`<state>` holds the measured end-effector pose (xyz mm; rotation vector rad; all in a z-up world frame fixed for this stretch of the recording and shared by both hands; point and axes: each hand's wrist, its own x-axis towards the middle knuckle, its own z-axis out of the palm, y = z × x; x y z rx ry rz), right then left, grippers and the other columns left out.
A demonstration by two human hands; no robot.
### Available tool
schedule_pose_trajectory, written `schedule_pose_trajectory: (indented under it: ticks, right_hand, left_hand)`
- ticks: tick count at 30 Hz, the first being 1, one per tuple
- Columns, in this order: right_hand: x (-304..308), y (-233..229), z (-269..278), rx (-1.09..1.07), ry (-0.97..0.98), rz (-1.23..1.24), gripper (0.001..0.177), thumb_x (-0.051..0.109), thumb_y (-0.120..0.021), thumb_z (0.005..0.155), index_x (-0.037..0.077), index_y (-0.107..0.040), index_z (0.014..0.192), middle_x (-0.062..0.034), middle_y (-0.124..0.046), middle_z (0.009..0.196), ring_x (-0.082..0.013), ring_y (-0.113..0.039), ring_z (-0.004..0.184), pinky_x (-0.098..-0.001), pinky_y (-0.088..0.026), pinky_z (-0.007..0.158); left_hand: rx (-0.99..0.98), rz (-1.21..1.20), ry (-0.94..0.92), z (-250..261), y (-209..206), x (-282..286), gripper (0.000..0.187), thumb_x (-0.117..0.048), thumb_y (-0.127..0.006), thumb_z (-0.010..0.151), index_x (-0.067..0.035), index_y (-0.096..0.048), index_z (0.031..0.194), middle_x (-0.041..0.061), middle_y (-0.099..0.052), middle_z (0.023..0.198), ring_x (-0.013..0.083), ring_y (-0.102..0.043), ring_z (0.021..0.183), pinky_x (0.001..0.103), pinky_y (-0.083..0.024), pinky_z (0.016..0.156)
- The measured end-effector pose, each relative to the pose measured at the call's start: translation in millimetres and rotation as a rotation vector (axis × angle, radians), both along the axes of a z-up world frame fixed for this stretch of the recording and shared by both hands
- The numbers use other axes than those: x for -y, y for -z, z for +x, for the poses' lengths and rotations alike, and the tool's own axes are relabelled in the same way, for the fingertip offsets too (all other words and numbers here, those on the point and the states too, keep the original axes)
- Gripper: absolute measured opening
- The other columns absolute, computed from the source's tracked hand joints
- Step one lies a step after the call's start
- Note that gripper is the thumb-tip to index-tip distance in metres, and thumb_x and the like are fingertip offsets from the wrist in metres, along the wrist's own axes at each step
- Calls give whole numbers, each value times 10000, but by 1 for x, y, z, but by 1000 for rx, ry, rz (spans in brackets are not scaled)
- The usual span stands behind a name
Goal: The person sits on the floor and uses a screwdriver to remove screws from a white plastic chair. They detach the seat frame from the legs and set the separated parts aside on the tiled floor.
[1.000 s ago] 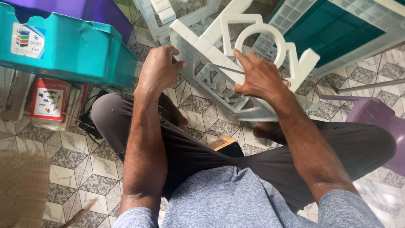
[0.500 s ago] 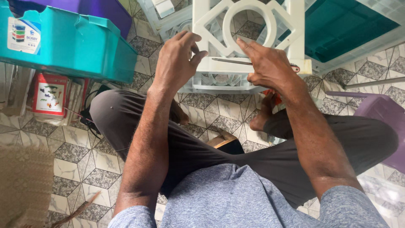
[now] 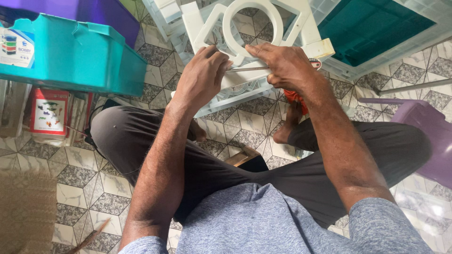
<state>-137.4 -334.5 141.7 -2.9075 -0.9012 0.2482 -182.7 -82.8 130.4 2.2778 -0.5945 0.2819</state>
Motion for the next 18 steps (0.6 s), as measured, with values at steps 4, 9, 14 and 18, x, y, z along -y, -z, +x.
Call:
schedule_pose_trajectory:
  ticks: [4,9,14,18]
  right_hand:
    - [3,1,-4,-23,20,55,867,-39,-754,751,255,-499,1526,18,-567,1507,-229,-690,1134,-346,-560,973]
    - [14,-7,-13,-15,11,179,771,74,-810,748,235,-564,1461,39,-551,1526,-206,-684,1177,-328,-554,997]
    - [29,-24,-26,46,-9,412,498,276,-826,815,177,-722,1292,-24,-663,1393,-219,-720,1065,-352,-588,894]
    - [40,-32,-39,-16,176,606,262,335,-727,1004,94,-777,1095,-103,-749,970,-199,-723,825,-362,-566,712]
  left_hand:
    - [2,5,-14,-1,0,0,138,-108,-655,1026,18,-707,1047,135,-667,1030,315,-638,1015,440,-551,868]
    - [19,-24,-23,-2,-3,3,110,-100,-662,1020,-2,-707,1036,128,-671,1005,322,-647,1009,441,-542,851]
    - [89,-98,-34,-6,-5,12,76,-57,-689,1000,-7,-697,1057,129,-675,1001,328,-679,958,433,-555,809]
    - [-17,-347,-21,-10,-7,30,239,-16,-703,985,1,-640,1214,116,-711,1081,216,-724,901,318,-590,705]
